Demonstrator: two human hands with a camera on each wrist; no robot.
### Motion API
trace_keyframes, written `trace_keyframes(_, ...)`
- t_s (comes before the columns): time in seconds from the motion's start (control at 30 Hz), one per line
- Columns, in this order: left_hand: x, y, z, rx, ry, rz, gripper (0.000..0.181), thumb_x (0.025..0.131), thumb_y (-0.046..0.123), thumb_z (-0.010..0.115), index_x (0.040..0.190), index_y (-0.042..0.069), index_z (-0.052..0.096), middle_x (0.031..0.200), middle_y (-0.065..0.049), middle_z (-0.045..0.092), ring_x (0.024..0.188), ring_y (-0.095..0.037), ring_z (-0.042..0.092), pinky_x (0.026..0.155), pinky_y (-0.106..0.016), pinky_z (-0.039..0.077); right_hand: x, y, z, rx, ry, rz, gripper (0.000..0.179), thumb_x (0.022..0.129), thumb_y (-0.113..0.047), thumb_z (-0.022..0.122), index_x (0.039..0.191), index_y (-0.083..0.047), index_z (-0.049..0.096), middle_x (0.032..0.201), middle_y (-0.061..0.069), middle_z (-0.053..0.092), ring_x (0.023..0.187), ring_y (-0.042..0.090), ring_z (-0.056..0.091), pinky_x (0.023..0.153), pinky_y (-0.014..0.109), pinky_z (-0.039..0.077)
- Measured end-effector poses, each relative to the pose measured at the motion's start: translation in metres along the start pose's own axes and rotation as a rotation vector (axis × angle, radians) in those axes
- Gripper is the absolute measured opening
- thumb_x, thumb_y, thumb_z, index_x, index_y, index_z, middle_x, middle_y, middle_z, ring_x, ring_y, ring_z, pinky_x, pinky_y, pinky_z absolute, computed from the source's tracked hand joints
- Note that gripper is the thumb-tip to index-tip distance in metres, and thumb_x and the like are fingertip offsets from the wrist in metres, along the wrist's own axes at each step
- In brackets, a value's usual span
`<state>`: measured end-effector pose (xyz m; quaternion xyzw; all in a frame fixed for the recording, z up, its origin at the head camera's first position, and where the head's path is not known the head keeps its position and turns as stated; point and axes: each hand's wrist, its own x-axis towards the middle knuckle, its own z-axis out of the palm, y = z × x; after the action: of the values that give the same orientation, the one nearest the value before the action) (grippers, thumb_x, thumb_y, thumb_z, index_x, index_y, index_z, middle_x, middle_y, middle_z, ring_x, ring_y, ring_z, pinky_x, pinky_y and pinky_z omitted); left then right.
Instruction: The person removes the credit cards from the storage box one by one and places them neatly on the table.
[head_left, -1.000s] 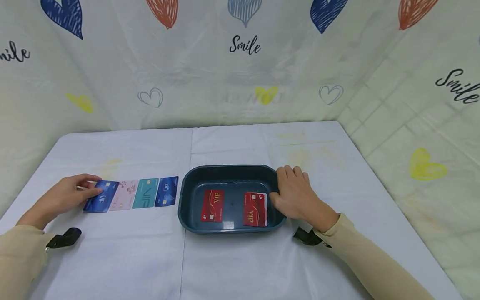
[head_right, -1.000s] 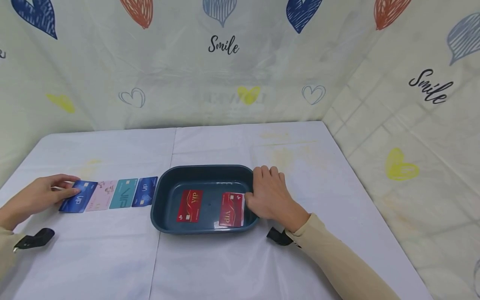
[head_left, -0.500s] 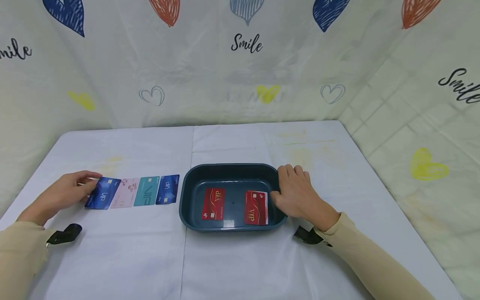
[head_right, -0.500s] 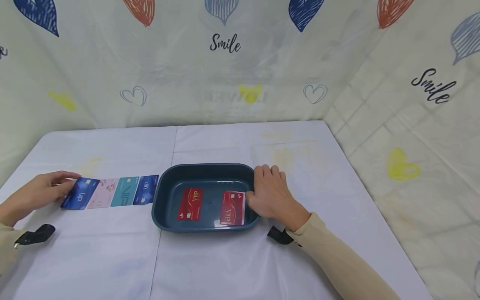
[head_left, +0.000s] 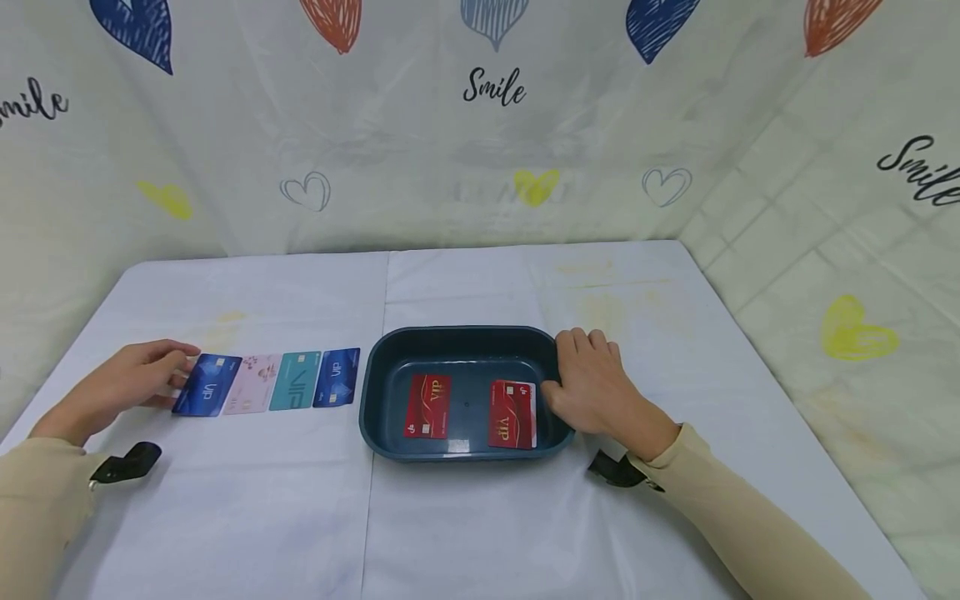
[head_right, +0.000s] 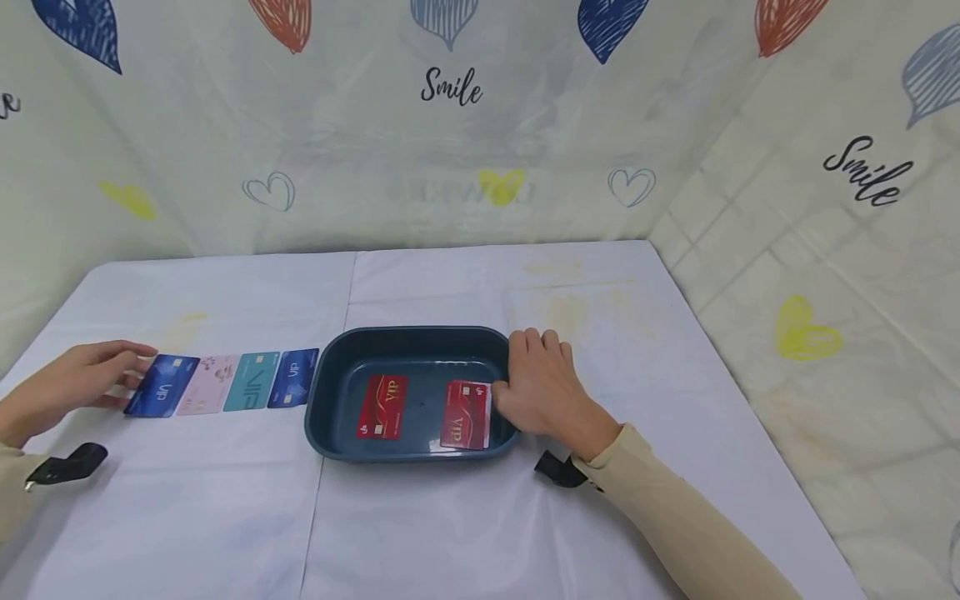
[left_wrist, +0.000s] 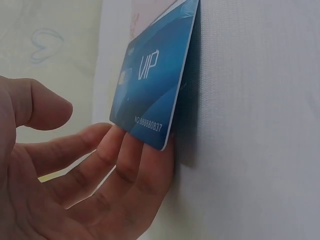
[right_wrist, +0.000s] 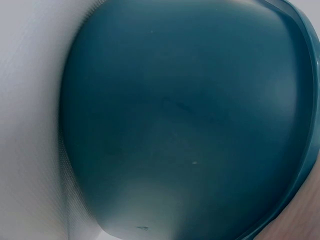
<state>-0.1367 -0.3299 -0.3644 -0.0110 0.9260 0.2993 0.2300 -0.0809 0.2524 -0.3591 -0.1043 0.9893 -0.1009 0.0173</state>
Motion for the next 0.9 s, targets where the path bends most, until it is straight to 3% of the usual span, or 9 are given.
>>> trace_keyframes(0.53,-0.0016,-0.0016,-0.0024,0.041,0.016,-0.026,0.058,0.11,0.03,0.037,0.146,-0.015,0.037,0.134,-0.042,0.05,0.103,-0.034,0.065,0.08,-0.036,0.065,-0.0003,-0.0003,0.0002,-0.002,0.002,0.006,0.035,0.09,-0.026,0.058,0.111,0.0,0.05,0.096,0.012,0.05,0.094,0.03,0.04,0.076,0.04,0.029)
trace_keyframes(0.9,-0.0025,-0.0002,-0.0053,0.109,0.033,-0.042,0.056,0.11,0.03,0.04,0.143,-0.016,0.041,0.123,-0.038,0.06,0.09,-0.022,0.07,0.08,-0.039,0.065,-0.0007,-0.0005,0.0004,0.0,0.009,0.002,0.036,0.089,-0.026,0.058,0.112,0.0,0.05,0.095,0.012,0.051,0.093,0.03,0.041,0.075,0.039,0.03)
